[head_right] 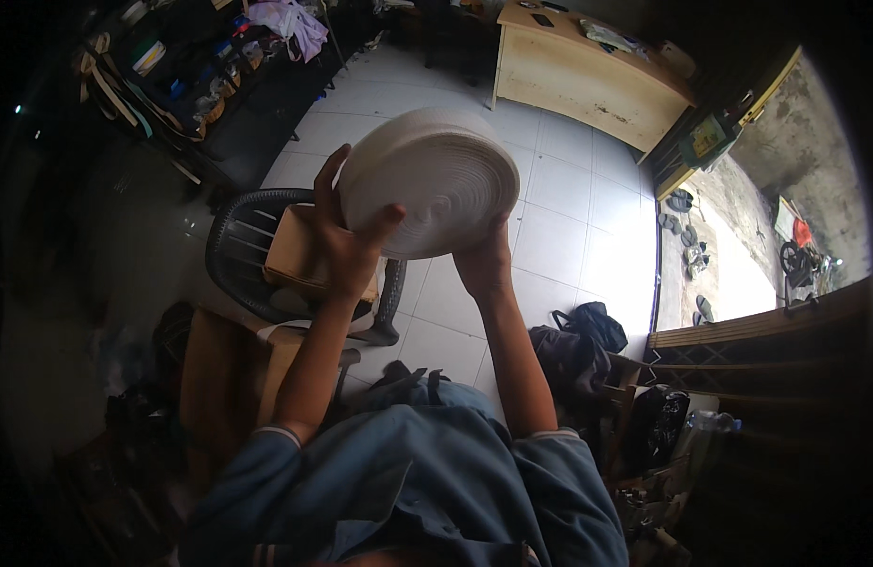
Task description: The person selects various rolls of textile straps and ribbons from a shelf and places them into cardboard boxes on the floor.
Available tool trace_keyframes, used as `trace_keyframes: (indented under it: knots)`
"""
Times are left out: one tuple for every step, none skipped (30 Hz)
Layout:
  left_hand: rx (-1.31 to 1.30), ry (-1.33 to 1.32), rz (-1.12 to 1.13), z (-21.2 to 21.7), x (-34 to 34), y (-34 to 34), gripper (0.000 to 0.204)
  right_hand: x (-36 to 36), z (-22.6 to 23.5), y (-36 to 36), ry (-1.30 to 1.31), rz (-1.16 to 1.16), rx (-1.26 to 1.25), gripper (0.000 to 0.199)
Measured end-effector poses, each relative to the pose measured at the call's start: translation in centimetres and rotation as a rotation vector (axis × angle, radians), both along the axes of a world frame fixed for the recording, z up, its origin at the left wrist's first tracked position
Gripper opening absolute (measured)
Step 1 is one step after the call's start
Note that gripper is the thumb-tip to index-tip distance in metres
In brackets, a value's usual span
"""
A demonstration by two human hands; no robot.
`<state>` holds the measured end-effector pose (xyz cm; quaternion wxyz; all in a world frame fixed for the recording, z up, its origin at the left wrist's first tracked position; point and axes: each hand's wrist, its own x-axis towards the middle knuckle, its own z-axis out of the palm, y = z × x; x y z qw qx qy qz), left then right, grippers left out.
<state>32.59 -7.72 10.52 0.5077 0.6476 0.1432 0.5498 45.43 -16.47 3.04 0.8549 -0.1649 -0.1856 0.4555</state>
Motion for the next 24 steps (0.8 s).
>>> trace_keyframes:
  knots:
    - [0.022, 0.018, 0.001, 0.1, 0.8, 0.8, 0.078, 1.0, 0.1, -0.1, 0.069, 0.140, 0.120, 0.068]
    - [0.045, 0.037, 0.003, 0.1, 1.6, 1.4, 0.078, 1.9, 0.1, -0.1, 0.137, 0.280, 0.241, 0.069]
    - [-0.008, 0.033, -0.020, 0.4, 2.5, 1.7, 0.077, 2.6, 0.2, 0.5, -0.334, 0.036, 0.010, 0.069]
    - [-0.063, 0.029, -0.049, 0.9, 3.5, 1.8, 0.075, 2.9, 0.2, 1.3, -0.797, -0.218, -0.236, 0.070]
    - [-0.118, 0.027, -0.076, 1.4, 4.5, 2.0, 0.074, 3.0, 0.1, 2.2, -1.251, -0.474, -0.495, 0.071]
    - [-0.120, 0.026, -0.065, 1.8, 5.6, 2.4, 0.073, 2.6, 0.0, 3.1, -0.892, -0.271, -0.440, 0.069]
    - [-0.111, 0.004, -0.076, 2.3, 6.7, 3.0, 0.073, 2.0, -0.3, 4.3, -0.527, -0.077, -0.365, 0.067]
    - [-0.104, -0.018, -0.086, 2.7, 7.8, 3.7, 0.072, 2.2, -0.6, 5.2, -0.161, 0.108, -0.278, 0.066]
    - [-0.094, -0.041, -0.090, 3.0, 8.8, 4.7, 0.072, 3.3, -0.8, 5.6, -0.310, 0.196, -0.273, 0.064]
    - [-0.007, -0.042, -0.058, 3.2, 9.5, 6.1, 0.069, 4.7, -1.0, 5.8, -0.458, 0.286, -0.267, 0.062]
    - [0.014, -0.040, -0.094, 3.3, 10.0, 7.6, 0.069, 6.2, -1.2, 6.0, -0.606, 0.376, -0.262, 0.060]
    - [0.035, -0.042, -0.130, 3.5, 10.7, 9.2, 0.068, 8.0, -1.3, 6.2, -0.668, 0.306, -0.275, 0.061]
    - [0.055, -0.042, -0.162, 3.7, 11.2, 10.9, 0.068, 10.3, -0.8, 6.2, -0.713, 0.281, -0.348, 0.044]
    - [0.103, -0.015, -0.155, 3.6, 11.6, 12.7, 0.067, 11.6, -0.6, 6.5, -0.847, 0.118, -0.400, 0.049]
    - [0.123, 0.013, -0.181, 3.5, 12.1, 14.3, 0.067, 12.6, 0.4, 6.9, -0.979, -0.053, -0.452, 0.054]
    - [0.144, 0.045, -0.204, 3.5, 12.5, 15.9, 0.068, 13.7, 1.8, 7.2, -1.079, -0.075, -0.571, 0.058]
    - [0.165, 0.076, -0.226, 3.6, 12.9, 17.4, 0.068, 14.8, 3.2, 7.6, -1.177, -0.096, -0.691, 0.062]
    - [0.140, 0.071, -0.279, 3.4, 13.4, 18.6, 0.068, 15.9, 3.9, 8.2, -1.175, -0.087, -0.693, 0.052]
    - [0.150, 0.092, -0.298, 3.1, 13.9, 19.8, 0.067, 16.8, 4.3, 8.6, -1.250, -0.084, -0.687, 0.050]
    - [0.161, 0.114, -0.316, 2.8, 14.4, 21.1, 0.067, 17.6, 4.6, 9.3, -1.291, -0.096, -0.672, 0.049]
    - [0.170, 0.142, -0.334, 2.4, 14.9, 22.2, 0.067, 18.3, 4.8, 10.0, -1.325, -0.103, -0.657, 0.049]
    - [0.189, 0.181, -0.345, 2.1, 15.2, 23.2, 0.066, 19.0, 5.2, 10.7, -1.318, -0.077, -0.692, 0.048]
    - [0.209, 0.220, -0.354, 1.8, 15.6, 24.2, 0.066, 19.8, 5.4, 11.4, -1.312, -0.050, -0.727, 0.048]
    - [0.234, 0.261, -0.368, 1.6, 15.9, 25.1, 0.066, 20.6, 5.2, 11.8, -1.370, -0.087, -0.677, 0.050]
